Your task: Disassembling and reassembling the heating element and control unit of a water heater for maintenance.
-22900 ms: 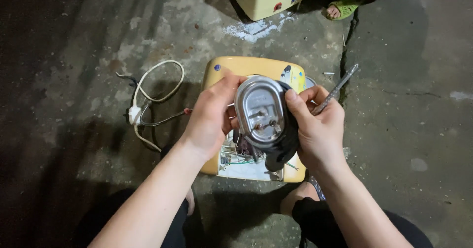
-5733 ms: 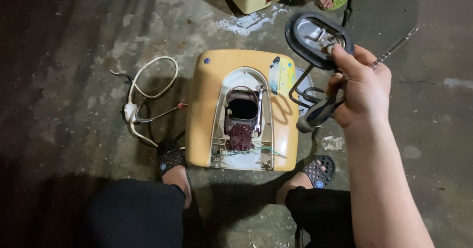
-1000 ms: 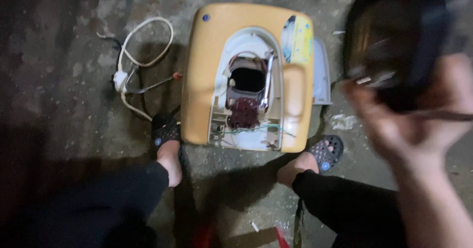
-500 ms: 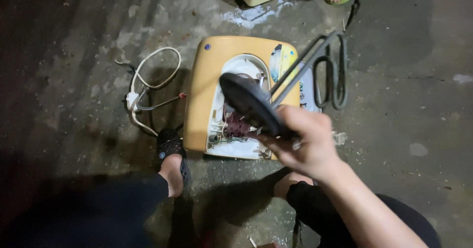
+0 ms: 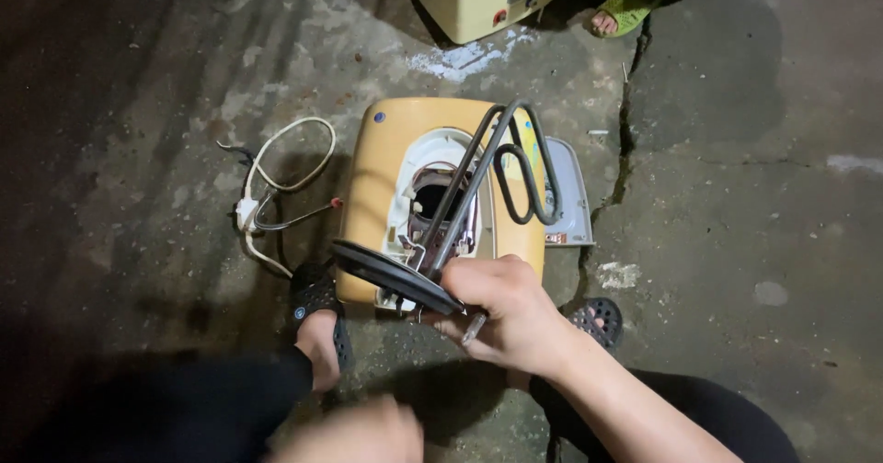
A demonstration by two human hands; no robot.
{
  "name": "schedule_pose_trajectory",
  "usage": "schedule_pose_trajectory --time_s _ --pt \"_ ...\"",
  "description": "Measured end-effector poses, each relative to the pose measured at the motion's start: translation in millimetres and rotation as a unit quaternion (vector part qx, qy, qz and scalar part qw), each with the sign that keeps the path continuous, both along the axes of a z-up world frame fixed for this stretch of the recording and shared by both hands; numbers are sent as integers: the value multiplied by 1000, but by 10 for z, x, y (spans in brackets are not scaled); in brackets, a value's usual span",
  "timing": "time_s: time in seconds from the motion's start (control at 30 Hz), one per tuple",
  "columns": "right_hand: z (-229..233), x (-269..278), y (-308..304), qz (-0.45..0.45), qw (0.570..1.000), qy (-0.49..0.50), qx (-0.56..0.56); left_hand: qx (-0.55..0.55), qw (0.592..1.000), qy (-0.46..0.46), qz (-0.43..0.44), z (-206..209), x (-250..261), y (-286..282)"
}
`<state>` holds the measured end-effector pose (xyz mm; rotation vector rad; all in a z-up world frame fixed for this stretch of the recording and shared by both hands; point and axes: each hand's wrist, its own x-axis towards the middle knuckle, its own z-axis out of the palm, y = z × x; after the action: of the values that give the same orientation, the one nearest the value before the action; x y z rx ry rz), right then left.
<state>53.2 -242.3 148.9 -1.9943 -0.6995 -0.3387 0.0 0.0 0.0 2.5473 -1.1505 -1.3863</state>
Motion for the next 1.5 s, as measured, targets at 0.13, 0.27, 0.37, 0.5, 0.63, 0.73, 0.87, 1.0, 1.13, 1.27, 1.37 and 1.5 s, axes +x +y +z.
schedule_pose_trajectory --time_s 0.13,0.27,0.37,0.5,0.63,0.73,0.87,1.0,1.13,1.27,1.37,1.5 --pt "-59 -17 2 -11 998 50 37 56 988 66 129 1510 1496 -12" --pt "-187 68 95 -15 991 116 72 -486 822 162 249 1518 1659 -18" --pt "-344 130 87 -13 989 140 43 -504 828 -1 246 1460 1564 -108" --pt "-443 133 99 -32 986 158 -48 -511 825 -122 209 1327 1501 -118" --pt "-484 196 35 -46 970 183 -156 -502 828 -174 182 1145 1431 -125" --pt "-497 207 22 -58 955 196 -213 -453 860 -200 123 1033 1397 -115" --pt "-650 164 14 -57 948 197 -242 -450 856 -246 66 926 1336 -162" --pt "-857 138 -17 -50 924 172 -337 -441 850 -287 3 735 1286 -257" --pt "-1048 160 -32 -44 912 176 -367 -432 863 -263 13 473 1271 -363" --pt "-1189 177 -66 -30 892 199 -405 -285 944 -166 27 363 1306 -422" --pt "-1193 176 -68 -21 895 220 -388 -300 935 -187 18 364 1309 -422" --pt "-1211 160 -141 -19 912 232 -338 -304 936 -180 6 476 1334 -479"
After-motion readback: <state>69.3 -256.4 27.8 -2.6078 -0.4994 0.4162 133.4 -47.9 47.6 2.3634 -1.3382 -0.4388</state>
